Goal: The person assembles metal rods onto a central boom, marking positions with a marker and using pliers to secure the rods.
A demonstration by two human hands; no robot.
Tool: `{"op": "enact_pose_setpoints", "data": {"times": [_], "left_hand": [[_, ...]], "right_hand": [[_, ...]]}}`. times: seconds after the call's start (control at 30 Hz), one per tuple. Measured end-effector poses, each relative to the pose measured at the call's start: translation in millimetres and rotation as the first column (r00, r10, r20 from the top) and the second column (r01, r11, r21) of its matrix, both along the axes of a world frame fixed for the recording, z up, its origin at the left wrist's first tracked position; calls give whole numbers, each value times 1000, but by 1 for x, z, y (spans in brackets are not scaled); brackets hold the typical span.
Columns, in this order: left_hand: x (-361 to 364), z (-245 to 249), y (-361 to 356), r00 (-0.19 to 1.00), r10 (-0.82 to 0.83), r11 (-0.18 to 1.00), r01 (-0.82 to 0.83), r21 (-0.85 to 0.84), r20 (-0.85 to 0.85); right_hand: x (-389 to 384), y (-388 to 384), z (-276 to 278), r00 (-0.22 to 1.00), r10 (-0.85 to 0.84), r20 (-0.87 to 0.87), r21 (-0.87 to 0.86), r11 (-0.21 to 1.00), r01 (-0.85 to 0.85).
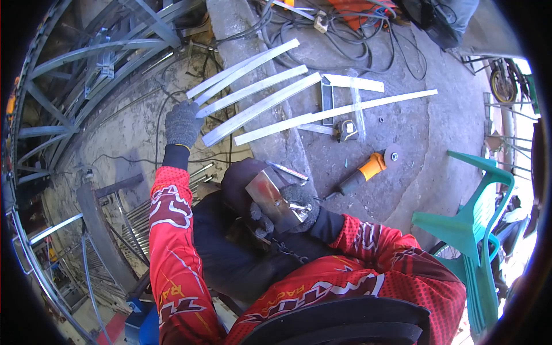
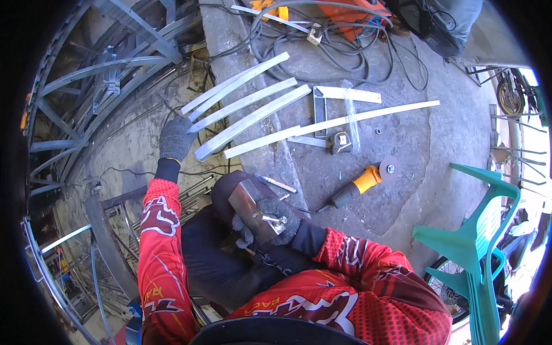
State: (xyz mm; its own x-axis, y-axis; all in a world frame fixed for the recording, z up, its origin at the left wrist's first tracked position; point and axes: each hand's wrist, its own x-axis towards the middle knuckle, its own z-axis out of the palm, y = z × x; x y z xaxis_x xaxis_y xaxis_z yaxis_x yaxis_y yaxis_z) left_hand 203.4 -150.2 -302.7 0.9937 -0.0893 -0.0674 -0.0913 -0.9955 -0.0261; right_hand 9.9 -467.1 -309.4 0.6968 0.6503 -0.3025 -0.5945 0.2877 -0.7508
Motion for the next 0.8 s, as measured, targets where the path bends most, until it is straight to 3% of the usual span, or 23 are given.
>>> {"op": "enact_pose_setpoints", "data": {"times": [0.07, 0.1, 0.17, 0.3, 0.37, 0.4, 0.43, 0.47, 0.5, 0.53, 0.57, 0.63, 0.7, 0.73, 0.77, 0.8], "left_hand": [[-2, 1, 0, 1000, -8, 998, 6, -61, -21], [-4, 8, -3, 1000, -2, 998, 1, -58, -25], [-4, 26, -13, 995, -26, 995, 17, -94, -95], [3, 15, -18, 992, 5, 996, -16, -87, -124], [1, -5, -4, 977, -59, 872, -49, -486, -206], [-2, 4, -13, 942, -72, 832, -125, -541, -329], [-12, 18, -26, 959, -77, 851, -80, -519, -273], [-23, 32, -34, 970, -73, 842, -64, -535, -231], [-36, 44, -39, 979, -69, 834, -48, -550, -189], [-51, 63, -43, 981, -61, 837, -50, -546, -183], [-69, 88, -48, 977, 37, 785, -159, -598, -212], [-112, 125, -62, 960, 142, 710, -267, -651, -239], [-163, 144, -83, 907, 262, 458, -417, -785, -329], [-189, 150, -102, 893, 282, 314, -432, -846, -351], [-212, 154, -124, 880, 300, 164, -428, -889, -369], [-231, 153, -142, 875, 299, 143, -436, -889, -381]], "right_hand": [[12, -7, 17, 955, 196, 222, -243, 960, -140], [10, -5, 14, 955, 200, 219, -239, 960, -146], [6, 0, 1, 988, 86, 132, -111, 991, -71], [-1, -1, -20, 997, -79, -18, 59, 995, 80], [8, 0, -22, 980, -68, -187, 374, 918, 135], [21, 7, 16, 988, -103, -119, 234, 964, 128], [27, 7, 19, 990, -94, -108, 246, 962, 118], [31, 6, 22, 942, 112, -316, 552, 830, 86], [33, 5, 24, 827, 369, -424, 787, 602, 134], [31, 11, 5, 896, 280, -344, 857, 483, 178], [31, 8, -10, 895, 292, -338, 860, 482, 168], [41, -4, -26, 859, 95, -502, 666, 677, 314], [80, -21, 45, 909, 161, -384, 555, 828, 87], [87, -17, 47, 930, 110, -351, 575, 809, 121], [96, -19, 64, 954, 58, -294, 485, 869, 97], [101, -12, 78, 988, -15, -155, 394, 916, 76]]}}
